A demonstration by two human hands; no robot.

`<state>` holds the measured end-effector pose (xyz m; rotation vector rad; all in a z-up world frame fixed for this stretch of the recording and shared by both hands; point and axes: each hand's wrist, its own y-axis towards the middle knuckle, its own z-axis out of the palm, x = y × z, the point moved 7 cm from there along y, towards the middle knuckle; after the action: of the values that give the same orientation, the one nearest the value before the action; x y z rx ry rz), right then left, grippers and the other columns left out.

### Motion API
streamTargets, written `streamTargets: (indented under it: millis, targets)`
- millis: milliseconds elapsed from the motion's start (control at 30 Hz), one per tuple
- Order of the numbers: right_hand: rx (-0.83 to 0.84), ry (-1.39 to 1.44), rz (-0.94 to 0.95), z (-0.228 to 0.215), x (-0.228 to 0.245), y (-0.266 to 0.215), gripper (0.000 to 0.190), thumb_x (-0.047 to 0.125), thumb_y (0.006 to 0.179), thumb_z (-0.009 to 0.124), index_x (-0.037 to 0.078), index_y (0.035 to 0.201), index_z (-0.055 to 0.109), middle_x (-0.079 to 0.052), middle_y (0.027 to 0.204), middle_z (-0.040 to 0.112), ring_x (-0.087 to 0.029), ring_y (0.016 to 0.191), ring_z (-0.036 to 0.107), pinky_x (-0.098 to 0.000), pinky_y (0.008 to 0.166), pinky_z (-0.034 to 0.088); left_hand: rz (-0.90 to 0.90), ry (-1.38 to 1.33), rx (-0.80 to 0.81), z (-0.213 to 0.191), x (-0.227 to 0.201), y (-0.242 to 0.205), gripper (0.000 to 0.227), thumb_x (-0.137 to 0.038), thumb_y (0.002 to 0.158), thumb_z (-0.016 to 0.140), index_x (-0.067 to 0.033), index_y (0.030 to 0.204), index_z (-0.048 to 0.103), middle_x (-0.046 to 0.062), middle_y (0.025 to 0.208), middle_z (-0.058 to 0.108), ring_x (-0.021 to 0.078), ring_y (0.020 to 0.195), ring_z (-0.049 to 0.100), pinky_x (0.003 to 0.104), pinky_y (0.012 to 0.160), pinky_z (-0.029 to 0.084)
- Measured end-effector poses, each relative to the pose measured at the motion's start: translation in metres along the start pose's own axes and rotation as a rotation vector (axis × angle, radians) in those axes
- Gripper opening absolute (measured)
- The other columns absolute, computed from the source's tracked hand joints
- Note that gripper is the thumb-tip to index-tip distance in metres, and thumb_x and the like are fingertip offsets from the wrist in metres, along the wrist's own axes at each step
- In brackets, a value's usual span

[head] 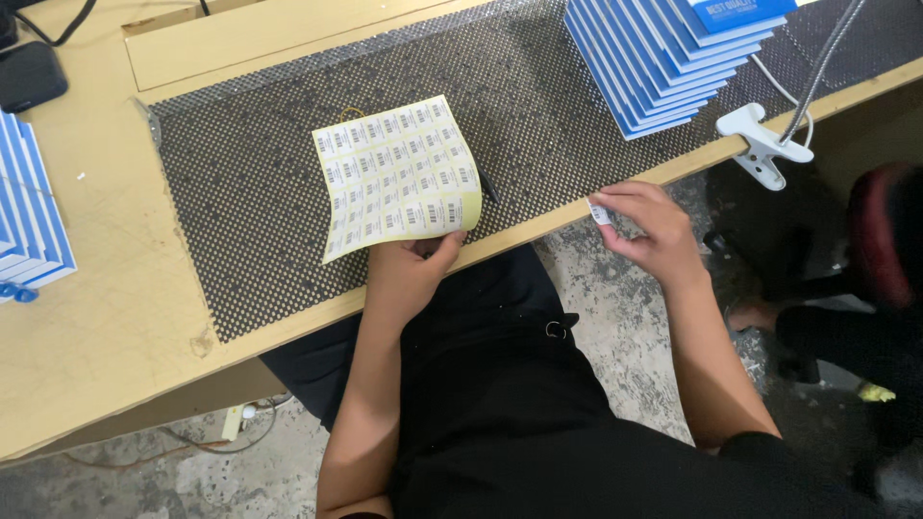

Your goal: The person places a phone screen into a box, closes it, stacks it with other boxes, secures the stack with a rubber band, and then peels several labels from a sheet.

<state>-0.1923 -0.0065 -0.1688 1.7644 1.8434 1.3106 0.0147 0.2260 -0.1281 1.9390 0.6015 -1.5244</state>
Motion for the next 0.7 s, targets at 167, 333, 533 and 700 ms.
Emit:
streamTargets:
  millis: [167,333,533,700]
  targets:
    - [-0.019,0.007,-0.013,0.002,-0.004,-0.017,0.043,0.002,0.076,0.089,-0.003,0.116,0.075,-0.021,0.108,0.077,-0.045,0.105,0.07,-0.0546,0.097,0.054,-0.028,0.002,0.017,-0.001,0.007,-0.002,0.038,-0.014,0.091,0.074,0.0081,0.121,0.065,0.022,0.099,0.073,0.0269,0.077,0.076,0.038,0.071,0.061]
    - [-0.123,0.169,-0.019,0.017,0.005,-0.034,0.054,0.012,0.072,0.092,-0.005,0.118,0.071,-0.021,0.1,0.078,-0.046,0.105,0.07,-0.0549,0.099,0.054,-0.026,-0.001,-0.015,-0.002,0.009,-0.002,0.036,-0.014,0.089,0.076,0.0071,0.118,0.068,0.021,0.097,0.074,0.0249,0.078,0.076,0.038,0.07,0.061]
    - [-0.052,0.376,0.104,0.075,0.063,0.045,0.028,0.017,0.084,0.087,0.001,0.104,0.076,-0.019,0.109,0.073,-0.038,0.103,0.071,-0.0449,0.088,0.057,0.004,-0.018,-0.014,-0.002,0.011,-0.004,0.035,-0.014,0.091,0.075,0.0083,0.116,0.068,0.028,0.095,0.073,0.0333,0.081,0.075,0.043,0.07,0.061]
    - [0.039,0.972,0.424,0.125,0.054,0.066,0.063,-0.005,0.09,0.075,-0.007,0.147,0.048,-0.019,0.103,0.07,-0.02,0.091,0.073,-0.0302,0.081,0.06,0.037,-0.031,-0.01,-0.001,0.013,-0.004,0.036,-0.017,0.091,0.077,0.0047,0.119,0.071,0.024,0.102,0.075,0.0258,0.091,0.074,0.042,0.079,0.06]
